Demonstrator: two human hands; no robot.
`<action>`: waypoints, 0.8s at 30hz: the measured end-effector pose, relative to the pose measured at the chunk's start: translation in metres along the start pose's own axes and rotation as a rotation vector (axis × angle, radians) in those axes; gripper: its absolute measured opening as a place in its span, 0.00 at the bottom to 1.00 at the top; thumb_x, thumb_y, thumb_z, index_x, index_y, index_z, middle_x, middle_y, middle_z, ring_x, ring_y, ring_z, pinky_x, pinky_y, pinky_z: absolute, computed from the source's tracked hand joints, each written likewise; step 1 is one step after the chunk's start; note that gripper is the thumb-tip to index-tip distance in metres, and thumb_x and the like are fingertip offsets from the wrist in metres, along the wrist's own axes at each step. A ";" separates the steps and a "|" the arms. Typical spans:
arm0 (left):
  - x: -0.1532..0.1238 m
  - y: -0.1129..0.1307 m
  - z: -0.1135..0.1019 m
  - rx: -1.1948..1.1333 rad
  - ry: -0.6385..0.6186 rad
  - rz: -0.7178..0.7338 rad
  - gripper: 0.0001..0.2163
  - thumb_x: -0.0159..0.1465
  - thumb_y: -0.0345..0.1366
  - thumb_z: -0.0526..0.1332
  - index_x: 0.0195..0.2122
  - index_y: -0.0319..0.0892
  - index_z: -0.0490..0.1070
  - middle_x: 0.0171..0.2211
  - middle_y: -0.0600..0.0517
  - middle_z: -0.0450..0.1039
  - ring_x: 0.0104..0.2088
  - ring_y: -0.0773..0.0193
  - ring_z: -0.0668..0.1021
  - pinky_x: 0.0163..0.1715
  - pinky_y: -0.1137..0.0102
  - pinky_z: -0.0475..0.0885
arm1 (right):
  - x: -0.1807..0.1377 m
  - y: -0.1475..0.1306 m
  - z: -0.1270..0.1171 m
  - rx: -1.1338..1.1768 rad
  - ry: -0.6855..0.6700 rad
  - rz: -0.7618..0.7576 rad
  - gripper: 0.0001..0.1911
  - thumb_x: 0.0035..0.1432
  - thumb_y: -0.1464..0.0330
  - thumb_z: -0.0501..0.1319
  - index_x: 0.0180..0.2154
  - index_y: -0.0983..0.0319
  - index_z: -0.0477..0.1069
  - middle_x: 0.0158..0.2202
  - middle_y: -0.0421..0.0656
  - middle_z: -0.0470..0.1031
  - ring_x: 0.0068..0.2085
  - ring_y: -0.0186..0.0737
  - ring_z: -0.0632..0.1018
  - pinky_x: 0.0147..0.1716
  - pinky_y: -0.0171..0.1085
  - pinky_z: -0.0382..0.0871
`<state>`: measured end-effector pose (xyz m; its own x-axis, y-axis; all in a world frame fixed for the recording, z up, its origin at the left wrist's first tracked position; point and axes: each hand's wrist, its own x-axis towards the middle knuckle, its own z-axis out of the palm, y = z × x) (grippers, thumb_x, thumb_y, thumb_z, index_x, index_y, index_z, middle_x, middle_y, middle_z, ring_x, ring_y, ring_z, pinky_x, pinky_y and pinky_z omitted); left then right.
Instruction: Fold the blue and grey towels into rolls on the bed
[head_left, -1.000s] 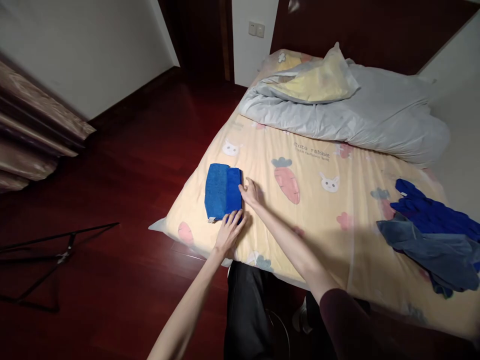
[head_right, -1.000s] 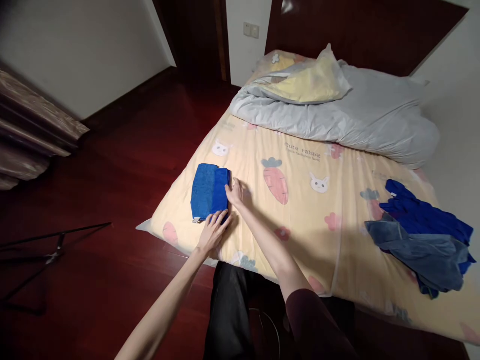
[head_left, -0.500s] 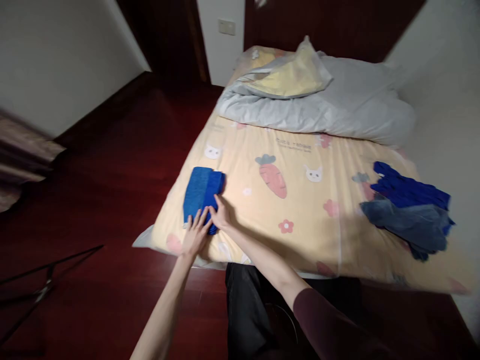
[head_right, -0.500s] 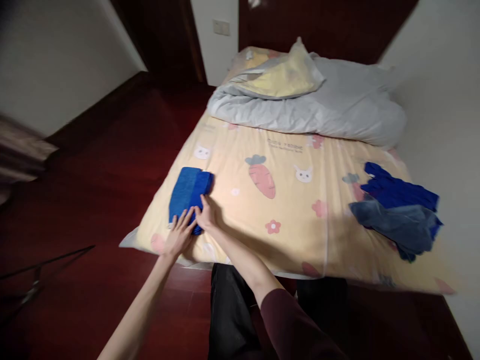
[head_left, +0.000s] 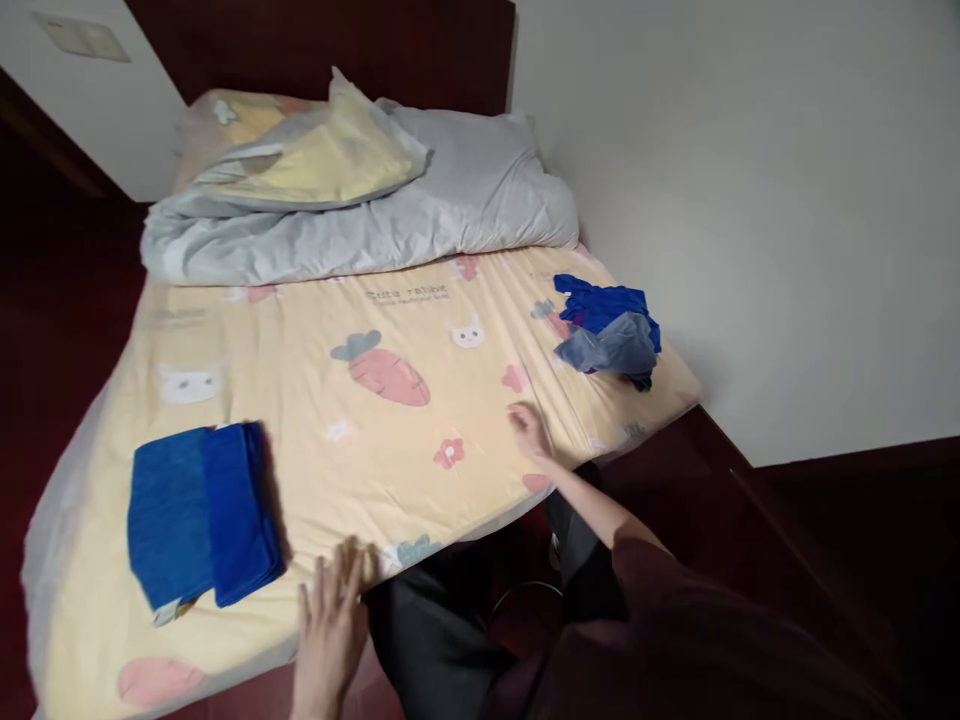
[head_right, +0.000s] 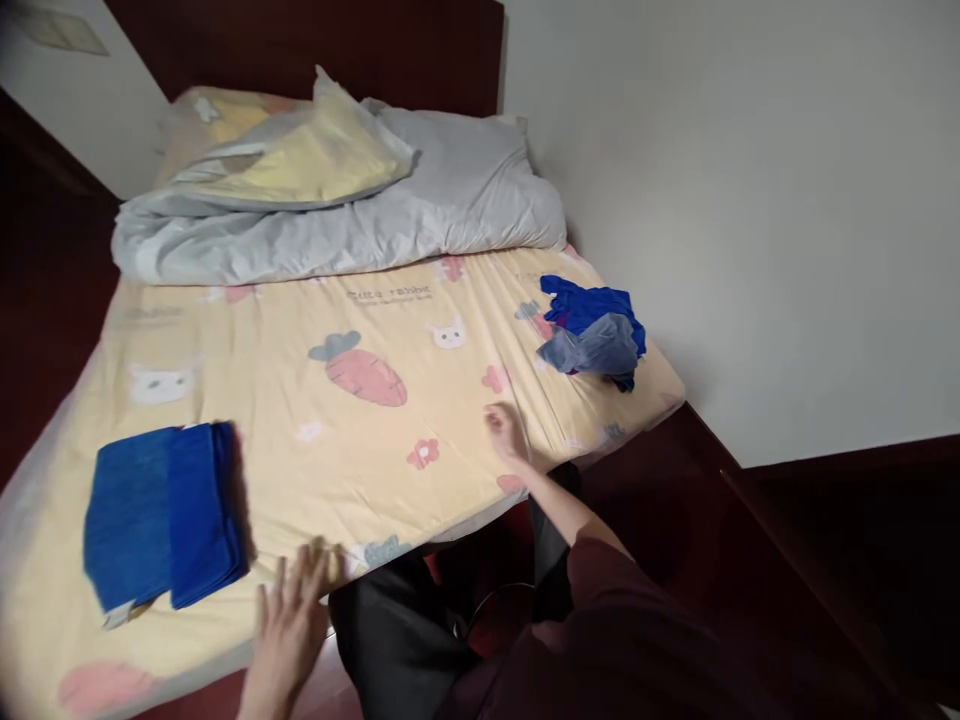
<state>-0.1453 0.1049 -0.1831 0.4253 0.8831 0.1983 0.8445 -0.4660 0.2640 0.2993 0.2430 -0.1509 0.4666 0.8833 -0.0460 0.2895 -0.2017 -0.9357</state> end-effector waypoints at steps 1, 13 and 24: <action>-0.011 0.028 0.011 -0.050 -0.018 0.036 0.50 0.60 0.22 0.56 0.79 0.55 0.34 0.77 0.41 0.49 0.77 0.38 0.49 0.70 0.33 0.58 | 0.015 0.005 -0.046 -0.060 0.112 0.046 0.18 0.62 0.64 0.60 0.53 0.61 0.74 0.50 0.52 0.79 0.52 0.48 0.80 0.57 0.48 0.76; -0.043 0.130 0.036 -0.235 -0.233 -0.107 0.17 0.69 0.34 0.54 0.51 0.47 0.82 0.58 0.46 0.80 0.62 0.49 0.77 0.69 0.46 0.64 | 0.095 -0.014 -0.216 -0.028 0.427 0.070 0.26 0.50 0.71 0.62 0.53 0.66 0.75 0.57 0.59 0.76 0.51 0.44 0.81 0.55 0.44 0.75; 0.112 -0.054 -0.090 -0.132 0.220 -0.893 0.19 0.74 0.38 0.56 0.61 0.32 0.68 0.65 0.30 0.66 0.67 0.43 0.68 0.66 0.50 0.62 | -0.033 -0.105 0.084 0.383 -0.768 0.076 0.21 0.57 0.53 0.70 0.45 0.60 0.77 0.44 0.49 0.84 0.42 0.44 0.85 0.46 0.45 0.80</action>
<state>-0.1722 0.2243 -0.0896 -0.4479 0.8932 0.0405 0.7790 0.3676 0.5079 0.1838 0.2706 -0.0808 -0.2612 0.9427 -0.2075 -0.0859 -0.2368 -0.9678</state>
